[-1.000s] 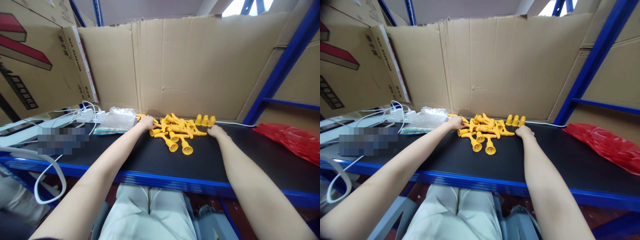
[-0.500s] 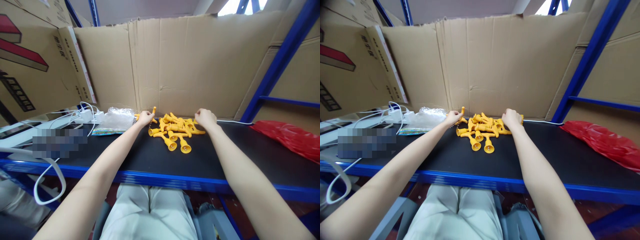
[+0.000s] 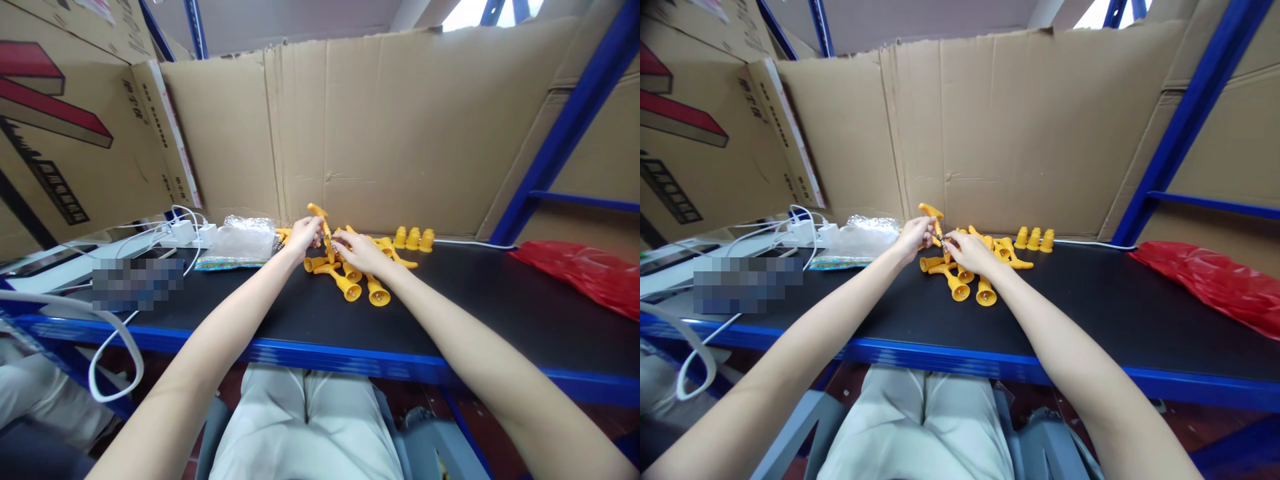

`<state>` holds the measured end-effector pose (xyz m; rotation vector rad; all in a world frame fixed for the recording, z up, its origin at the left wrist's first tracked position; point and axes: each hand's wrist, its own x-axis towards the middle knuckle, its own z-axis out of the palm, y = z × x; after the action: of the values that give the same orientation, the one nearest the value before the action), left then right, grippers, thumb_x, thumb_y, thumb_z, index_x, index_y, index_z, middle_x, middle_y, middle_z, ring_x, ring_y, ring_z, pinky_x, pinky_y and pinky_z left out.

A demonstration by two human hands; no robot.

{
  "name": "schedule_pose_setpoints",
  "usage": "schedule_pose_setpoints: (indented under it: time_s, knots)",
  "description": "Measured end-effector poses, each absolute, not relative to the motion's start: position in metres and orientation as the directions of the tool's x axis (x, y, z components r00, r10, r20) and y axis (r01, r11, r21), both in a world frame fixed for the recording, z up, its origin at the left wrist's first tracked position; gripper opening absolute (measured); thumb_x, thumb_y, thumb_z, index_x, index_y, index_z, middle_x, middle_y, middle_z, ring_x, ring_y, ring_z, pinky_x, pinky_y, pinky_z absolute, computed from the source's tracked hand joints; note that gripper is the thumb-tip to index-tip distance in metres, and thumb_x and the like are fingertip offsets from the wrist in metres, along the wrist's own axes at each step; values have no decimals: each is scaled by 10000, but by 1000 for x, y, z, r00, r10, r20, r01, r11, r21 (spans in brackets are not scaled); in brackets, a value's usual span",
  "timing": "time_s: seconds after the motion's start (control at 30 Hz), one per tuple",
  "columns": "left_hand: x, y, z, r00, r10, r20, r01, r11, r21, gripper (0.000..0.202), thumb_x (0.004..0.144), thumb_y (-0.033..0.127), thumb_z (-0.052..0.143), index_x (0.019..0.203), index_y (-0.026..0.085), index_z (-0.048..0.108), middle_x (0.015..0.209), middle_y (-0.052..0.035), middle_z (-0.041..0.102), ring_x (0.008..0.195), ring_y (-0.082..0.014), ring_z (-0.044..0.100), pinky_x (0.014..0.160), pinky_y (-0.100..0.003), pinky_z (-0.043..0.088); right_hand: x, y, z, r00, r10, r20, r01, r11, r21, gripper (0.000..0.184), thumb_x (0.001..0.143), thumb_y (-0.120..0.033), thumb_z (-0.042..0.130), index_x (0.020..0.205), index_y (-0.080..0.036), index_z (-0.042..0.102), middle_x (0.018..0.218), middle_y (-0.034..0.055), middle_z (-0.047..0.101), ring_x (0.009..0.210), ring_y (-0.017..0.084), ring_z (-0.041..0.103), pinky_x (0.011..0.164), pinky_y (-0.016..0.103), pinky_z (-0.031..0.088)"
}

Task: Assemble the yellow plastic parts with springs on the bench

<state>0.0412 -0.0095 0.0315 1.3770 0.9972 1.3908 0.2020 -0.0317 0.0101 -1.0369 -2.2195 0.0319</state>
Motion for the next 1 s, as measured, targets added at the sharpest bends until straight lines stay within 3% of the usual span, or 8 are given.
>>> schedule_pose_setpoints:
  time_s: [0.17, 0.3, 0.37, 0.43, 0.53, 0.6, 0.8, 1.0]
  knots:
    - [34, 3, 25, -3, 977, 212, 12, -212, 977, 132, 902, 271, 434, 839, 163, 476, 717, -5, 637, 462, -64, 560, 433, -168, 365, 199, -28, 2, -508, 679, 531, 676, 696, -243, 201, 882, -246, 500, 1002, -203, 655, 948, 54, 695, 864, 194, 634, 820, 372, 464]
    - [25, 26, 21, -58, 956, 288, 379, -246, 892, 188, 932, 321, 393, 920, 155, 481, 706, -21, 646, 415, -77, 540, 448, -190, 395, 202, -27, 1, -550, 684, 480, 704, 689, -174, 170, 862, -184, 507, 903, -175, 671, 894, 61, 689, 793, 185, 623, 776, 360, 464]
    - [22, 36, 15, -15, 942, 336, 642, -248, 726, 214, 922, 323, 411, 926, 140, 522, 739, -53, 669, 501, -108, 603, 518, -210, 449, 204, -27, 1, -569, 673, 472, 707, 694, -136, 165, 863, -174, 503, 861, -161, 668, 880, 67, 683, 790, 181, 615, 776, 352, 458]
    - [21, 42, 7, 31, 910, 414, 845, -246, 476, 236, 913, 317, 421, 946, 130, 561, 861, -106, 689, 717, -166, 673, 659, -247, 496, 205, -27, 1, -584, 661, 471, 709, 698, -101, 157, 860, -168, 505, 863, -157, 661, 888, 69, 679, 805, 183, 610, 779, 347, 453]
    - [23, 47, -3, 156, 905, 395, 964, -227, 138, 242, 877, 270, 462, 1004, 113, 596, 1037, -159, 673, 987, -251, 645, 825, -319, 491, 205, -26, -1, -597, 643, 480, 713, 699, -49, 156, 842, -152, 513, 923, -162, 646, 950, 73, 669, 878, 199, 602, 800, 349, 447]
    - [26, 49, -6, 188, 934, 304, 977, -210, 41, 255, 863, 230, 469, 1034, 104, 611, 1067, -173, 668, 1031, -271, 628, 855, -348, 486, 205, -25, -2, -591, 629, 505, 727, 686, -3, 177, 835, -149, 512, 965, -158, 632, 1016, 92, 651, 967, 221, 582, 841, 363, 435]
    - [28, 58, -5, 117, 963, 244, 992, -126, 22, 267, 858, 236, 506, 1060, 107, 624, 1083, -203, 662, 1049, -289, 623, 855, -372, 488, 208, -29, 5, -453, 700, 552, 851, 524, 33, 234, 854, -215, 493, 1050, -139, 598, 1092, 129, 622, 1026, 263, 558, 857, 400, 420]
    - [24, 54, -11, 47, 966, 255, 991, -78, 112, 372, 861, 261, 513, 1188, 84, 487, 1160, -212, 623, 1091, -288, 601, 869, -364, 474, 216, -27, 6, -429, 832, 352, 869, 486, -91, 272, 854, -344, 538, 1057, -180, 615, 1044, 108, 660, 937, 260, 617, 789, 382, 452]
